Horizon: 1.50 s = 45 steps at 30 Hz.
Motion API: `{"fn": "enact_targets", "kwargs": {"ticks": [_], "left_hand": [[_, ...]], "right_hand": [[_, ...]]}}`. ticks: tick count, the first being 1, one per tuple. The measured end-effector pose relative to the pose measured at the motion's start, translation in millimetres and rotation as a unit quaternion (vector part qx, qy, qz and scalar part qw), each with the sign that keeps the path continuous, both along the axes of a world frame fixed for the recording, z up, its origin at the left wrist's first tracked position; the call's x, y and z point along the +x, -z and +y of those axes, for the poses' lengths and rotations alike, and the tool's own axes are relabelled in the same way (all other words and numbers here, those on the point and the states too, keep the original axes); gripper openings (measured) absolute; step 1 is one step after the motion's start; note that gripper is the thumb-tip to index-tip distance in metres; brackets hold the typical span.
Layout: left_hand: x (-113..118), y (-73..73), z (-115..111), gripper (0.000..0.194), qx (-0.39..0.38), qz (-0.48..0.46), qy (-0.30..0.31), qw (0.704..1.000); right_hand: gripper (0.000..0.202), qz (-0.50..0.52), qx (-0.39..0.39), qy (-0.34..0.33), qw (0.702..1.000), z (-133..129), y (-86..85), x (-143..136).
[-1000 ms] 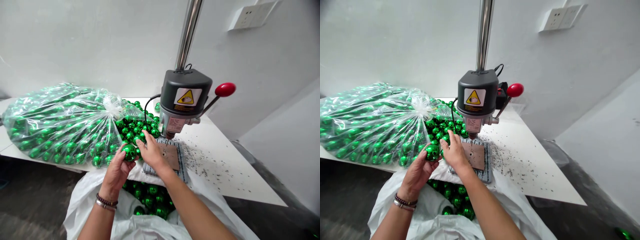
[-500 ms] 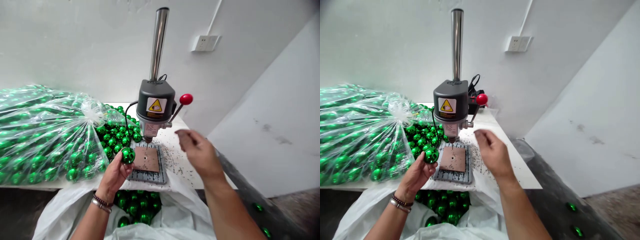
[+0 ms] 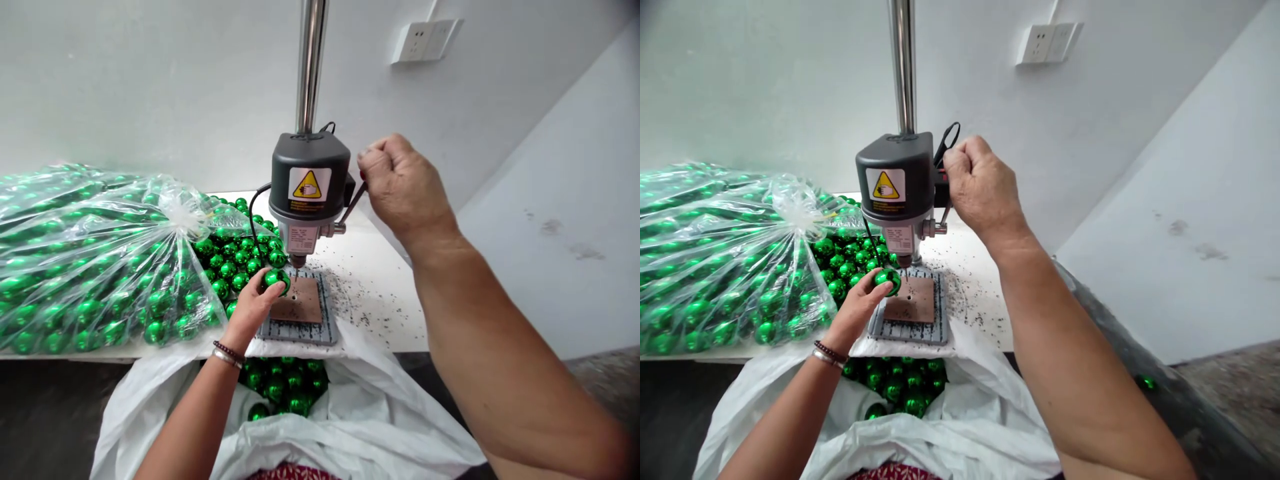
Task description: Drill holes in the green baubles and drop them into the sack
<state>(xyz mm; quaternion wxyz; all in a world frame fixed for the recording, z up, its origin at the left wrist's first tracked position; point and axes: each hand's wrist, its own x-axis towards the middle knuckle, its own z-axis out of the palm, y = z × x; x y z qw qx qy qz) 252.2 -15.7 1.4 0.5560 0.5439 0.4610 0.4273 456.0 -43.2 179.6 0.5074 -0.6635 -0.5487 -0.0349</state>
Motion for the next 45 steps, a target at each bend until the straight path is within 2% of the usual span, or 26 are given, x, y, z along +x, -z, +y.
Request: {"fn": "enact_targets", "kwargs": {"ticks": [6,9,13,17,24,28,32,38,45], "left_hand": [[11,13.6,7,0.042,0.053,0.109,0.015,0.993],[16,20.3,10,0.044,0.059,0.149,0.012,0.987],[21,26.1,12,0.040,0.072,0.153,0.017,0.985],[26,25.7,10,0.037,0.092,0.183,0.020,0.979],[28,22.0,3,0.043,0.114,0.211,0.030,0.970],[29,23.0,2,0.041,0.196,0.261,0.043,0.944],[29,29.1,5,0.046,0.210,0.300,0.044,0.929],[28,31.2,5,0.048,0.208,0.307,0.041,0.928],[29,28.6,2,0.049,0.201,0.312,0.035,0.928]], "right_hand": [[0.019,0.013,-0.023,0.053,0.998,2,-1.0,-10],[0.019,0.011,-0.013,0.048,0.999,4,0.5,-10],[0.018,0.019,0.013,0.034,0.999,6,3.1,-7],[0.017,0.022,0.021,0.027,0.999,7,4.3,-7],[0.018,0.034,0.048,0.003,0.998,6,7.2,-7],[0.018,0.027,0.051,0.008,0.998,7,7.5,-7],[0.019,0.010,0.045,0.028,0.999,7,5.2,-7],[0.019,-0.011,0.067,0.019,0.998,-10,6.0,-10],[0.024,-0.050,0.028,0.025,0.998,-40,22.7,-17]]}}
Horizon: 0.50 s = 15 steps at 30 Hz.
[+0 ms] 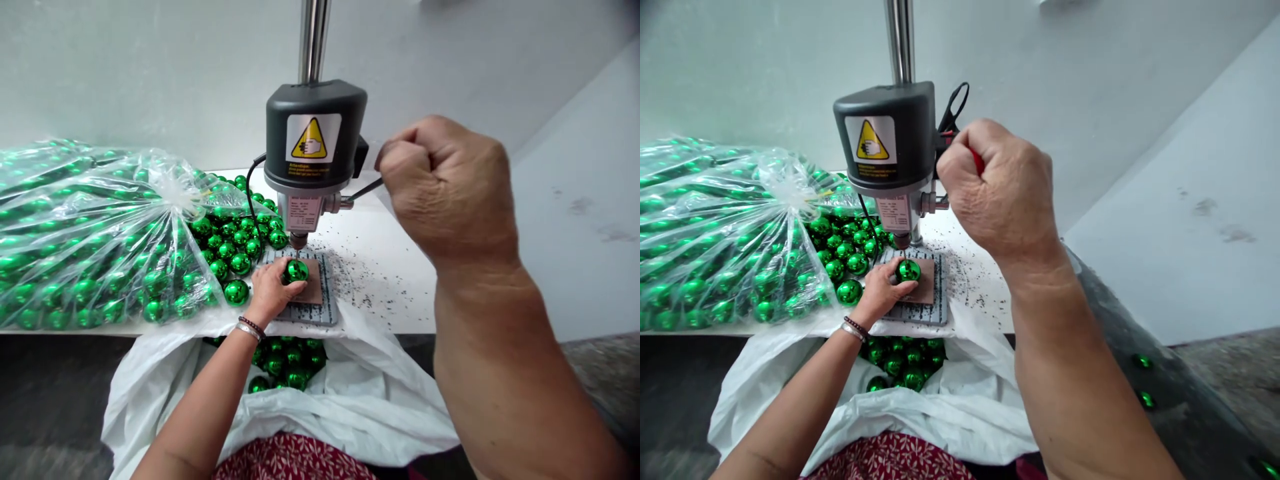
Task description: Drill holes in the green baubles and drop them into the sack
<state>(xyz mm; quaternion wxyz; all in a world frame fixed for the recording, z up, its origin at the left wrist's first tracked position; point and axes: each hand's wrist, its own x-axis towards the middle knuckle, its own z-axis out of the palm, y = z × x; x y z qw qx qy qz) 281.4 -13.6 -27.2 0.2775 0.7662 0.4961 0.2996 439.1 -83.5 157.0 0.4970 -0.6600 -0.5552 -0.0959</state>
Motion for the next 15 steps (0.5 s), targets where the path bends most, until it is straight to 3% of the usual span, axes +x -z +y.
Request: {"fn": "enact_targets", "kwargs": {"ticks": [4,15], "left_hand": [[0,3.0,0,0.053,0.008,0.028,0.006,1.000],[-2,3.8,-2,0.055,0.012,0.039,0.014,0.999]], "right_hand": [[0.026,-0.004,0.009,-0.016,1.000,-10,13.7,-5],[0.030,-0.050,0.059,0.050,0.996,-19,51.0,-14]]}}
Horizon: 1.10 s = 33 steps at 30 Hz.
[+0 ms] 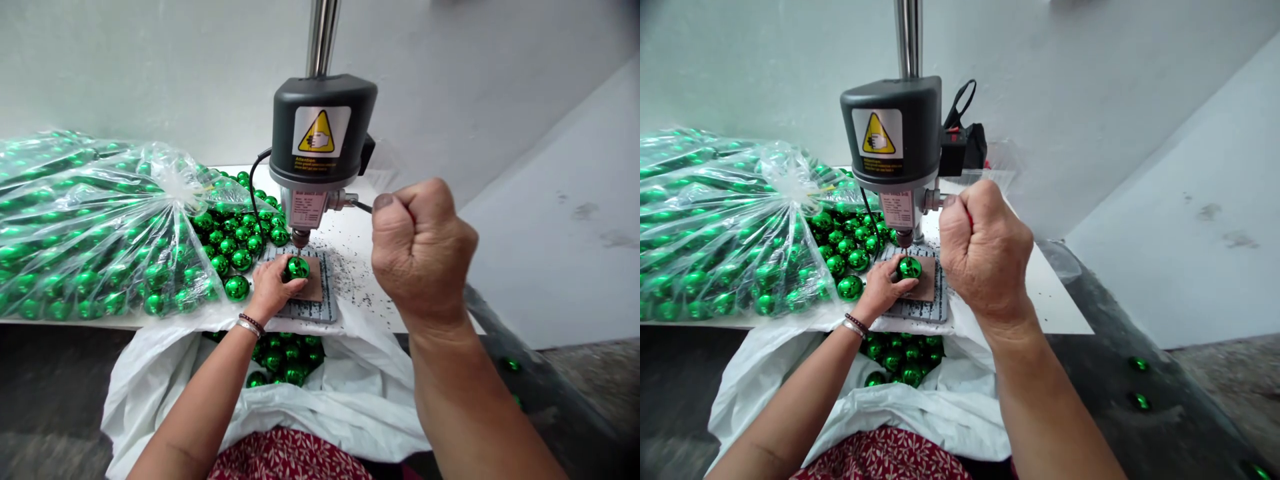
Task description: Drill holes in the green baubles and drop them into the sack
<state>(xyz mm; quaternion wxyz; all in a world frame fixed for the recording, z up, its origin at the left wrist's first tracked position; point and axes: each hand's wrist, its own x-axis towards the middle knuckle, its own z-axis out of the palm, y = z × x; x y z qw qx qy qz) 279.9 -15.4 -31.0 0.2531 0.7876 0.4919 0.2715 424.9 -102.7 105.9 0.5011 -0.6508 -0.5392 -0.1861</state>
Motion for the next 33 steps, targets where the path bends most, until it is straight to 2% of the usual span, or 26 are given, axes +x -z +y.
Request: {"fn": "enact_targets", "kwargs": {"ticks": [5,9,14,18,23,26,31,33], "left_hand": [[-1,0.8,0,0.055,0.013,0.042,0.008,0.999],[0,0.5,-1,0.054,0.016,0.062,0.001,0.998],[0,0.7,-2,0.054,0.013,0.064,-0.008,0.998],[-1,1.7,-1,0.052,0.015,0.060,-0.008,0.998],[-1,-0.2,-2,0.053,0.004,0.054,-0.014,0.998],[1,-2.8,-2,0.053,-0.005,0.048,-0.014,0.999],[1,-2.4,-1,0.040,-0.028,-0.054,0.020,0.998],[-5,1.0,-5,0.038,-0.018,-0.088,0.044,0.995]], "right_hand": [[0.029,-0.036,0.031,0.019,0.999,3,17.3,1],[0.020,-0.096,0.093,0.018,0.991,6,31.7,2],[0.011,-0.154,0.151,0.035,0.976,9,41.9,2],[0.008,-0.163,0.172,0.038,0.971,12,53.4,4],[0.007,-0.163,0.186,0.006,0.969,12,70.0,5],[0.008,-0.132,0.186,-0.006,0.974,15,56.6,7],[0.028,0.005,0.116,-0.032,0.993,32,-2.3,12],[0.028,0.024,0.101,-0.024,0.994,37,-17.9,13]]}}
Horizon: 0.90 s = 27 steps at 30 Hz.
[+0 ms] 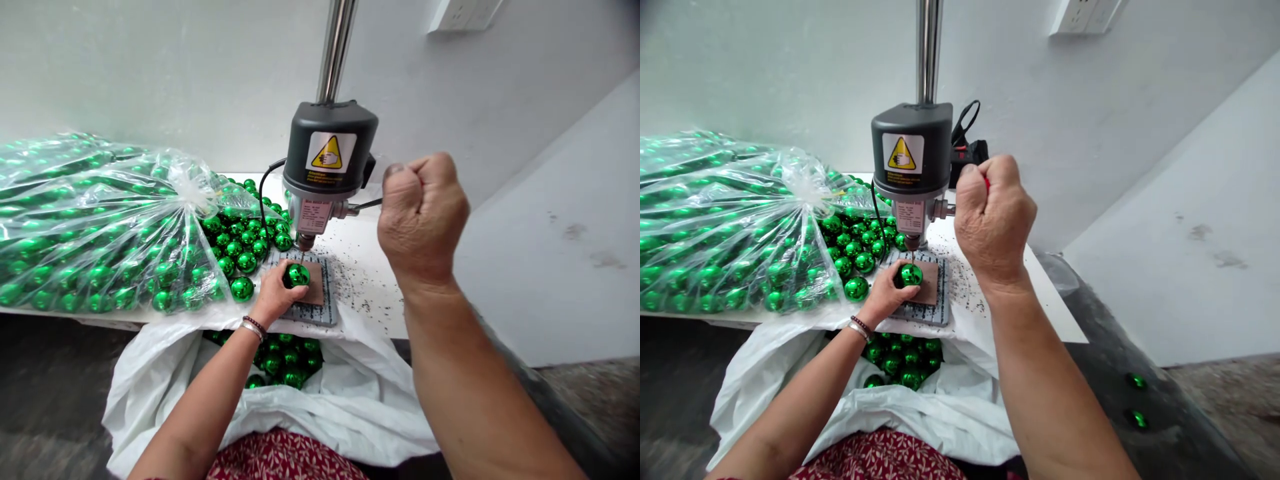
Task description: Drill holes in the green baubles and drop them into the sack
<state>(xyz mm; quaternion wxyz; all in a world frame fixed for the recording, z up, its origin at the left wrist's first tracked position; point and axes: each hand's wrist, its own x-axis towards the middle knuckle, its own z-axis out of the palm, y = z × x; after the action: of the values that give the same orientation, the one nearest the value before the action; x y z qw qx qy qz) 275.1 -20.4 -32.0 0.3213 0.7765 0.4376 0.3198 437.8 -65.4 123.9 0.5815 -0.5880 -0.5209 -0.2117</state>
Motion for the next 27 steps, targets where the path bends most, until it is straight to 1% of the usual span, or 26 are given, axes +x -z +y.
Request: {"fn": "enact_targets", "kwargs": {"ticks": [1,3,5,6,7,8,9,11,12,13,14,15,17,20,22,24,25,27], "left_hand": [[-4,2.2,-3,0.039,0.015,-0.003,0.013,1.000],[-16,6.7,-12,0.049,0.060,0.013,0.043,0.997],[-32,9.9,-23,0.063,0.112,0.035,0.073,0.990],[-40,10.8,-28,0.067,0.136,0.040,0.083,0.986],[-48,11.1,-32,0.066,0.158,0.044,0.084,0.983],[-57,11.0,-35,0.061,0.176,0.048,0.069,0.981],[-64,10.6,-36,0.053,0.189,0.058,0.036,0.980],[-78,8.8,-34,0.039,0.195,0.098,-0.064,0.974],[-83,7.6,-32,0.037,0.186,0.131,-0.113,0.967],[-87,6.1,-29,0.037,0.172,0.170,-0.150,0.959],[-89,4.3,-27,0.038,0.154,0.213,-0.170,0.950],[-91,2.4,-25,0.041,0.136,0.256,-0.174,0.941],[-90,-1.8,-22,0.048,0.102,0.329,-0.162,0.925],[-85,-5.7,-21,0.054,0.067,0.378,-0.142,0.912],[-82,-5.4,-19,0.055,0.052,0.369,-0.132,0.918],[-81,-3.3,-18,0.054,0.039,0.320,-0.129,0.938],[-82,-2.2,-17,0.053,0.030,0.277,-0.133,0.951],[-82,-1.2,-16,0.051,-0.006,0.157,-0.146,0.977]], "right_hand": [[0.027,0.006,-0.004,0.003,1.000,1,-3.9,0],[0.024,0.015,-0.008,0.009,1.000,1,-5.2,-2],[0.021,0.016,-0.012,0.019,1.000,0,-1.6,-3],[0.021,0.013,-0.011,0.025,1.000,0,0.8,-4],[0.022,0.009,-0.009,0.028,1.000,-1,3.2,-4],[0.024,0.003,-0.005,0.030,1.000,-1,5.4,-4],[0.026,-0.002,0.000,0.033,0.999,-1,7.2,-3],[0.031,-0.010,0.003,0.040,0.999,-1,10.0,-3],[0.033,-0.011,0.002,0.044,0.999,-1,11.0,-2],[0.034,-0.012,-0.001,0.048,0.999,-1,11.6,-2],[0.034,-0.014,-0.002,0.050,0.999,-1,12.0,-2],[0.033,-0.017,0.000,0.050,0.999,-1,12.2,-2],[0.031,-0.021,0.011,0.046,0.999,-2,12.2,-3],[0.027,-0.014,0.023,0.035,0.999,-2,11.6,-4],[0.024,-0.003,0.026,0.027,0.999,-2,10.9,-5],[0.020,0.008,0.024,0.019,0.999,-3,10.1,-6],[0.019,0.013,0.019,0.016,1.000,-3,9.8,-6],[0.017,0.018,0.010,0.010,1.000,-4,9.2,-7]]}}
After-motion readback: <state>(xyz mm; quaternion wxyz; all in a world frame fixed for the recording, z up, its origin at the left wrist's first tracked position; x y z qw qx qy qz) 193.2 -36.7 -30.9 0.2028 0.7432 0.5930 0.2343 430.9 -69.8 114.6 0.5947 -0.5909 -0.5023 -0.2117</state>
